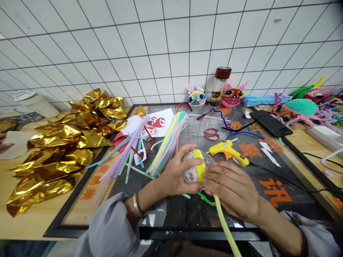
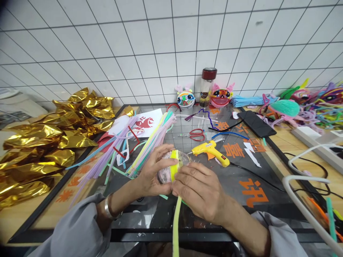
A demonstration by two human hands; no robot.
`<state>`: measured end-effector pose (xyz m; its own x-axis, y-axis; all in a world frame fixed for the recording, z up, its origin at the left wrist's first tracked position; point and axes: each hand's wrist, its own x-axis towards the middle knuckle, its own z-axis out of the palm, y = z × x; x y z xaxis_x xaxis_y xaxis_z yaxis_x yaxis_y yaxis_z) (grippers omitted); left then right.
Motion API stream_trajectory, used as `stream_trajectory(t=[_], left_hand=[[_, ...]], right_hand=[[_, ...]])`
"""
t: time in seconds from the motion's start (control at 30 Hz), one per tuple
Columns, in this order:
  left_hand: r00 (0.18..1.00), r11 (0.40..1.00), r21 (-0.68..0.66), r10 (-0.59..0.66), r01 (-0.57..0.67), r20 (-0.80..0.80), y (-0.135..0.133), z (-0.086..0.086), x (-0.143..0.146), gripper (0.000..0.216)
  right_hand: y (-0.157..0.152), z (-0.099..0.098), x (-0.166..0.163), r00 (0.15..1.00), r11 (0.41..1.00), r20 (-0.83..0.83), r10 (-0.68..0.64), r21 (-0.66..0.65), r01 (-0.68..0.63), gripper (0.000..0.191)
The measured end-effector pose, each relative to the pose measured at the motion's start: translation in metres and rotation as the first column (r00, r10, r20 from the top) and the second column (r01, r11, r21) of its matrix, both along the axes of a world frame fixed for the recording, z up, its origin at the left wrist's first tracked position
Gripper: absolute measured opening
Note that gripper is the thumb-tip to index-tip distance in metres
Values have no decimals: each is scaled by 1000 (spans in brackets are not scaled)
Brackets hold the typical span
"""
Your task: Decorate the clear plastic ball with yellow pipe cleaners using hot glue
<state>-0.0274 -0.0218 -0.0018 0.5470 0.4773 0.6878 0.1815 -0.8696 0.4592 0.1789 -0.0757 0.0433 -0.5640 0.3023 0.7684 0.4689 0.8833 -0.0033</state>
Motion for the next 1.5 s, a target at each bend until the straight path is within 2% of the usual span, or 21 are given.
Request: stream_trajectory(t=[0.13,0.33,0.47,0.67,0.8,0.87,0.97,1.03,1.1,1.17,1.23,1.4,1.5], left_hand=[[999,1000,-12,-24,23,-34,1,2,-2,70],[989,997,-43,-63,58,-131,2,8,-4,89],[982,996,-64,-69,58,-176,2,9,-3,85],[992,997,-69,-41,33,-115,4,2,-1,89],[999,995,-94,28,-29,-19,9,-3,0,89],[998,984,-165,65,-62,15,10,-3,1,86],[989,908,-405,139,-108,49,9,-1,2,84],[983,813,-575,169,-97,74,9,1,4,84],[978,724,-689,160,-25,132,10,4,5,84],[964,657,-750,144,75,223,12,6,6,82],[951,616,-774,128,147,282,14,8,6,81],[927,530,-822,161,208,339,14,11,5,82],[894,464,-848,220,257,391,13,13,5,83]], right_hand=[[0,-3,1,1000,1000,-12,-1,-21,1,11],[1,-8,2,1000,1000,-8,14,-17,-15,13],[1,-11,2,1000,1000,-12,12,-5,-12,13],[3,-12,-1,999,1000,-37,-14,3,14,16],[6,-13,-5,996,999,-83,-10,-39,7,28],[6,-13,-6,994,997,-111,10,-79,-19,37],[8,-14,-2,982,991,-181,-50,-130,27,49],[12,-14,3,946,975,-265,-187,-167,146,51],[20,-15,9,881,945,-360,-308,-224,239,47],[31,-14,15,838,923,-425,-342,-318,215,39],[42,-14,18,823,904,-455,-340,-399,152,30],[65,-20,22,806,870,-473,-357,-483,102,12],[70,-29,25,769,807,-488,-413,-587,61,9]])
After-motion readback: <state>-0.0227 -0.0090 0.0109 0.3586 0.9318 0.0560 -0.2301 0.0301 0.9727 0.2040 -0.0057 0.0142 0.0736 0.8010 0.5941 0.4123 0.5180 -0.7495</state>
